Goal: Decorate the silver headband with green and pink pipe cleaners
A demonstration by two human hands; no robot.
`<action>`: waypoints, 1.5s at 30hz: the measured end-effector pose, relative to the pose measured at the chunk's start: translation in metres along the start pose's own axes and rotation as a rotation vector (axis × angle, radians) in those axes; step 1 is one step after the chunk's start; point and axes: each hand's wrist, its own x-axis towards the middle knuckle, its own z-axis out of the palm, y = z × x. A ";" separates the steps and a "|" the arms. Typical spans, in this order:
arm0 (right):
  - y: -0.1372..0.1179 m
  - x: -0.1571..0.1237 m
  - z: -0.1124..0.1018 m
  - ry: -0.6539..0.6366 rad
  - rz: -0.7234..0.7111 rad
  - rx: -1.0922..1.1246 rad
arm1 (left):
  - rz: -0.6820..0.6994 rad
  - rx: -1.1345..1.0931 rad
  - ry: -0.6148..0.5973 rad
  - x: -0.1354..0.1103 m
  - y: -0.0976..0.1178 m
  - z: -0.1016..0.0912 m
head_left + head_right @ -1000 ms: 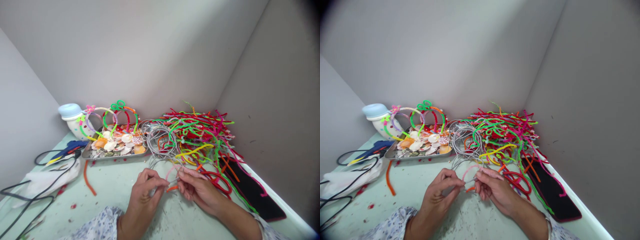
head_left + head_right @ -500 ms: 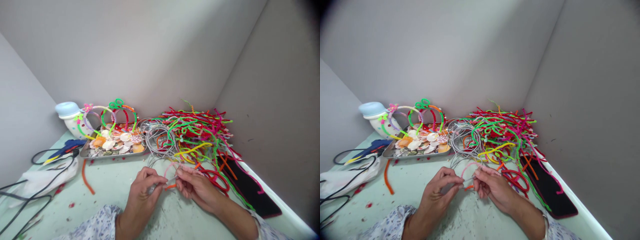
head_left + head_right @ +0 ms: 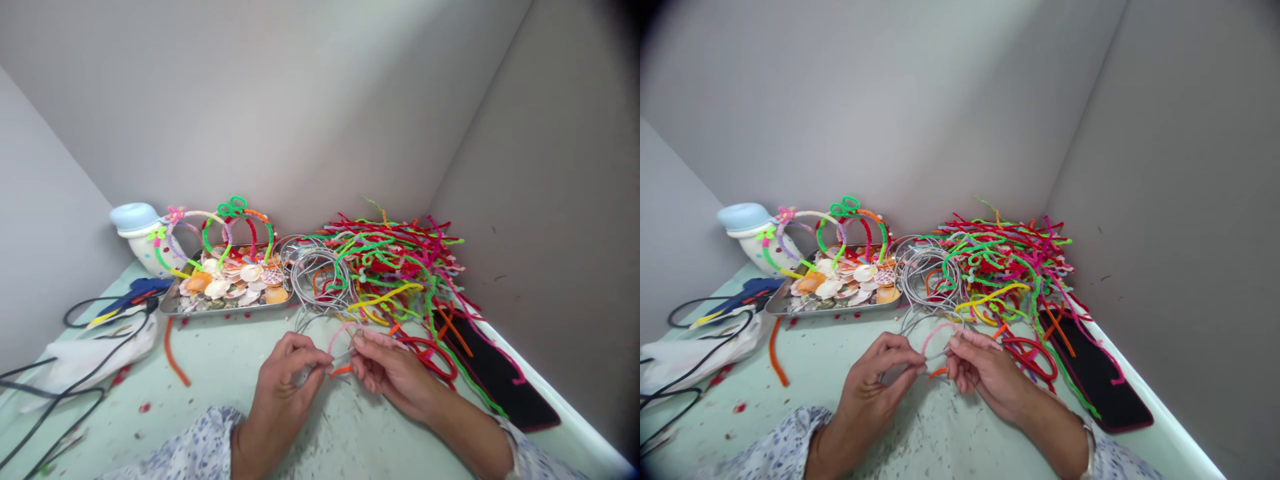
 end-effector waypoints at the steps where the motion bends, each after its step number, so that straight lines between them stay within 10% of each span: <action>1: 0.000 0.000 0.000 -0.001 -0.005 -0.003 | 0.002 -0.002 0.003 0.000 0.000 0.000; 45: 0.002 0.003 -0.004 -0.021 -0.011 -0.009 | -0.015 0.001 0.012 0.002 -0.002 0.001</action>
